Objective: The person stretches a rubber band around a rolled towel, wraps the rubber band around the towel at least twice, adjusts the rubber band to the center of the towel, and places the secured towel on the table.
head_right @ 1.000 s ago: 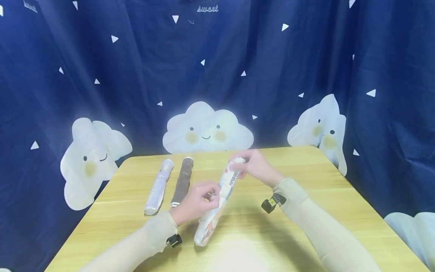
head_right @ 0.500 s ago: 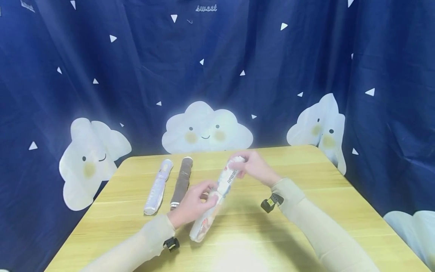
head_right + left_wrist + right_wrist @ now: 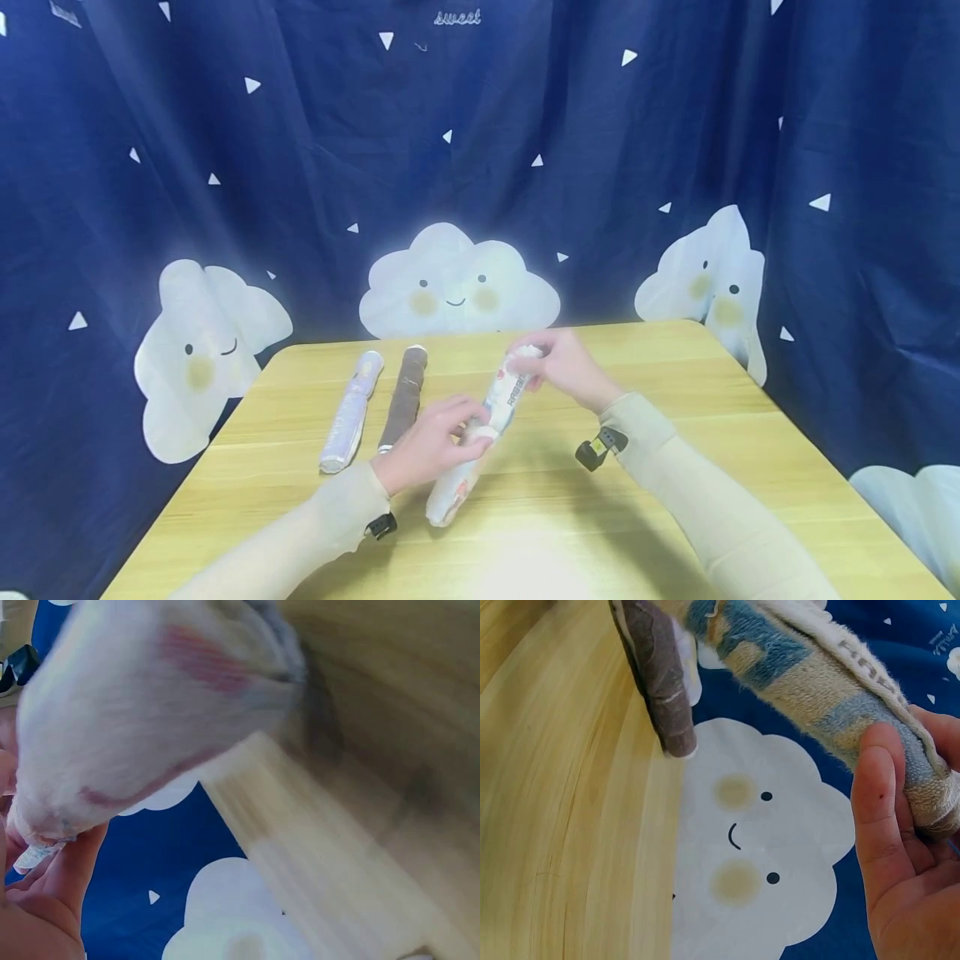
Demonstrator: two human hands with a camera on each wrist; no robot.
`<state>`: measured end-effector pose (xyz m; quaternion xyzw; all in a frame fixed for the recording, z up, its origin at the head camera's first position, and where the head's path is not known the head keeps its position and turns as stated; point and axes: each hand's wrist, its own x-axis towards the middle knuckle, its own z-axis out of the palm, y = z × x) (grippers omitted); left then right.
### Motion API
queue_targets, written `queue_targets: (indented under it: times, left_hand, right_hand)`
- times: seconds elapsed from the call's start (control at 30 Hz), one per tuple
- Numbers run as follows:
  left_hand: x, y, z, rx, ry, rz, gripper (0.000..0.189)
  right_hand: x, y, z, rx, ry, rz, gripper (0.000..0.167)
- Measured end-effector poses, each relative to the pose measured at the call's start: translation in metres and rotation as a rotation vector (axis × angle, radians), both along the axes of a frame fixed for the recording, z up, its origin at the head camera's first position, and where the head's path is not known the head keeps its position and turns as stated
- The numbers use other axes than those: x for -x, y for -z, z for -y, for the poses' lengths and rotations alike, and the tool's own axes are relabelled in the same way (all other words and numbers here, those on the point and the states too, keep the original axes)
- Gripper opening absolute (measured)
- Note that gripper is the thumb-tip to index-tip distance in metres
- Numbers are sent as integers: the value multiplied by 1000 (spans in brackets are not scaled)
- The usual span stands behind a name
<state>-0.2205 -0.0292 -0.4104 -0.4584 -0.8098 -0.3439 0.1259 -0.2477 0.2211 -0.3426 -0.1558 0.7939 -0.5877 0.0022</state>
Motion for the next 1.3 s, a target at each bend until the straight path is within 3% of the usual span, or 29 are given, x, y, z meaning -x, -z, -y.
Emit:
queue_targets:
  times: [0.17,0.4,0.57,0.73,0.97,1.3]
  left_hand:
    - [2,2,2,-6,9,2,19]
    - [3,6,7,-103,3,129,23]
    - [4,8,8,-163,-39,207,20]
    - [5,10,7,-139,-93,315,21]
    - [10,6,2,-99,-202,383,20]
    - [19,-2,-7,-136,-255,492,27]
  right_hand:
    - [2,-3,4,-34,-3,1,24]
    - [3,-6,6,-43,-26,17,25]
    - [4,-6,6,-76,-11,-3,24]
    - [8,-3,7,-152,0,-18,27]
    - [16,2,13,-159,8,-30,32]
    - [30,9,22,-182,48,-47,42]
